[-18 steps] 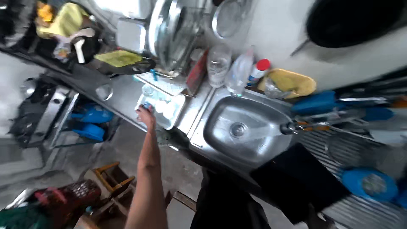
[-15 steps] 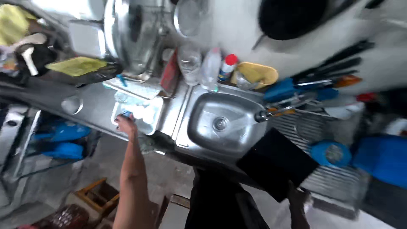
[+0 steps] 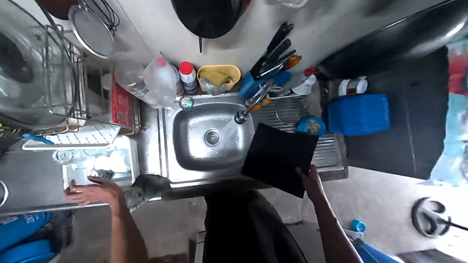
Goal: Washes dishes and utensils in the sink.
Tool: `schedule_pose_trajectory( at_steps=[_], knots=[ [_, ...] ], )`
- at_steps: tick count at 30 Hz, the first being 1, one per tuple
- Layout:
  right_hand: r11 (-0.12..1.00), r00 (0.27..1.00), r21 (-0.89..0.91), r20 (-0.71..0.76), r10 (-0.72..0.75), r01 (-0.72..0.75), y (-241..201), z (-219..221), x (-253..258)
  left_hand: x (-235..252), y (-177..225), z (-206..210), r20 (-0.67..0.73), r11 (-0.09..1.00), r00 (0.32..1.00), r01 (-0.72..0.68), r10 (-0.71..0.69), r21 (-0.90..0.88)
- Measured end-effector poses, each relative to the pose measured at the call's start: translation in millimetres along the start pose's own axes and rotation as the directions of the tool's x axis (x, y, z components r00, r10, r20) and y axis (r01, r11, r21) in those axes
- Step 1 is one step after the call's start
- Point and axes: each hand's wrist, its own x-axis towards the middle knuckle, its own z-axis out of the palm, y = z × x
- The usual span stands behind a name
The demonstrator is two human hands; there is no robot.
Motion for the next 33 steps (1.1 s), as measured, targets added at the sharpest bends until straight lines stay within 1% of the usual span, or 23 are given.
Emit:
schedule_pose_trajectory(
  at_steps=[1, 2, 3, 4, 5, 6, 7, 8, 10, 11, 12, 14, 16, 17, 18, 20, 21, 22, 24, 27, 30, 32, 33],
  knots=[
    [0.999, 0.999, 0.032, -0.003, -0.034, 0.034, -4, -1, -3, -20, 14, -10, -0.081, 0.997, 0.996, -0.054, 0.049, -0.057],
    [0.996, 0.998, 0.061, -0.003, -0.068, 0.068, -5, -2, -4, -46, 31, -18, -0.124, 0.986, 0.988, -0.11, 0.094, -0.129],
    [0.992, 0.996, 0.094, -0.004, -0.09, 0.09, -6, -2, -4, -76, 51, -25, -0.1, 0.962, 0.986, -0.151, 0.131, -0.227],
    [0.987, 0.995, 0.129, -0.006, -0.098, 0.098, -6, -1, -3, -109, 73, -26, -0.006, 0.926, 0.984, -0.168, 0.176, -0.338],
    [0.983, 0.995, 0.159, -0.007, -0.097, 0.097, -6, 1, -3, -142, 97, -21, 0.17, 0.886, 0.958, -0.135, 0.231, -0.445],
    [0.981, 0.996, 0.172, -0.008, -0.087, 0.087, -6, 3, -3, -175, 117, -5, 0.362, 0.84, 0.883, -0.064, 0.3, -0.538],
    [0.982, 0.997, 0.17, -0.011, -0.076, 0.077, -6, 5, -3, -209, 135, 18, 0.515, 0.802, 0.763, -0.009, 0.392, -0.597],
    [0.984, 0.998, 0.165, -0.013, -0.065, 0.066, -5, 8, -3, -241, 154, 43, 0.611, 0.788, 0.624, -0.01, 0.486, -0.616],
    [0.986, 0.999, 0.163, -0.022, -0.031, 0.035, -4, 11, -2, -294, 195, 77, 0.723, 0.772, 0.326, -0.031, 0.609, -0.635],
    [0.986, 1.0, 0.164, -0.027, -0.014, 0.018, -4, 10, -2, -316, 214, 87, 0.744, 0.765, 0.211, -0.036, 0.634, -0.643],
    [0.986, 1.0, 0.169, -0.029, 0.005, 0.0, -3, 9, -2, -335, 231, 94, 0.758, 0.767, 0.135, -0.024, 0.638, -0.641],
    [0.982, 1.0, 0.188, -0.023, 0.019, -0.014, -3, 7, -3, -362, 252, 105, 0.812, 0.811, 0.016, 0.015, 0.584, -0.584],
    [0.978, 1.0, 0.206, -0.026, 0.011, -0.005, -7, 7, -4, -377, 262, 114, 0.857, 0.858, -0.053, 0.089, 0.512, -0.507],
    [0.976, 1.0, 0.218, -0.027, 0.0, 0.005, -11, 7, -4, -382, 265, 114, 0.86, 0.861, -0.085, 0.129, 0.504, -0.492],
    [0.972, 1.0, 0.233, -0.021, -0.015, 0.019, -16, 7, -6, -384, 269, 111, 0.847, 0.852, -0.11, 0.135, 0.52, -0.505],
    [0.964, 0.998, 0.261, 0.01, -0.056, 0.052, -26, 7, -8, -382, 274, 99, 0.809, 0.818, -0.123, 0.059, 0.575, -0.572],
    [0.96, 0.996, 0.273, 0.03, -0.078, 0.067, -32, 8, -9, -379, 276, 92, 0.797, 0.802, -0.109, 0.007, 0.594, -0.597],
    [0.954, 0.994, 0.289, 0.047, -0.099, 0.081, -38, 9, -10, -374, 276, 86, 0.791, 0.791, -0.074, -0.043, 0.607, -0.611],
    [0.934, 0.986, 0.34, 0.084, -0.144, 0.107, -51, 14, -11, -359, 269, 75, 0.797, 0.795, 0.031, -0.099, 0.603, -0.598],
    [0.91, 0.967, 0.399, 0.162, -0.194, 0.116, -71, 33, -4, -321, 242, 60, 0.815, 0.842, 0.225, -0.055, 0.534, -0.537],
    [0.944, 0.939, 0.319, 0.29, -0.183, 0.086, -98, 72, 7, -282, 215, 53, 0.823, 0.892, 0.372, -0.033, 0.43, -0.451],
    [0.969, 0.917, 0.243, 0.376, -0.131, 0.038, -111, 108, 17, -264, 200, 59, 0.806, 0.914, 0.469, -0.007, 0.362, -0.407],
    [0.977, 0.911, 0.214, 0.402, -0.088, 0.0, -118, 127, 23, -255, 195, 64, 0.801, 0.924, 0.5, 0.001, 0.33, -0.382]
  ],
)
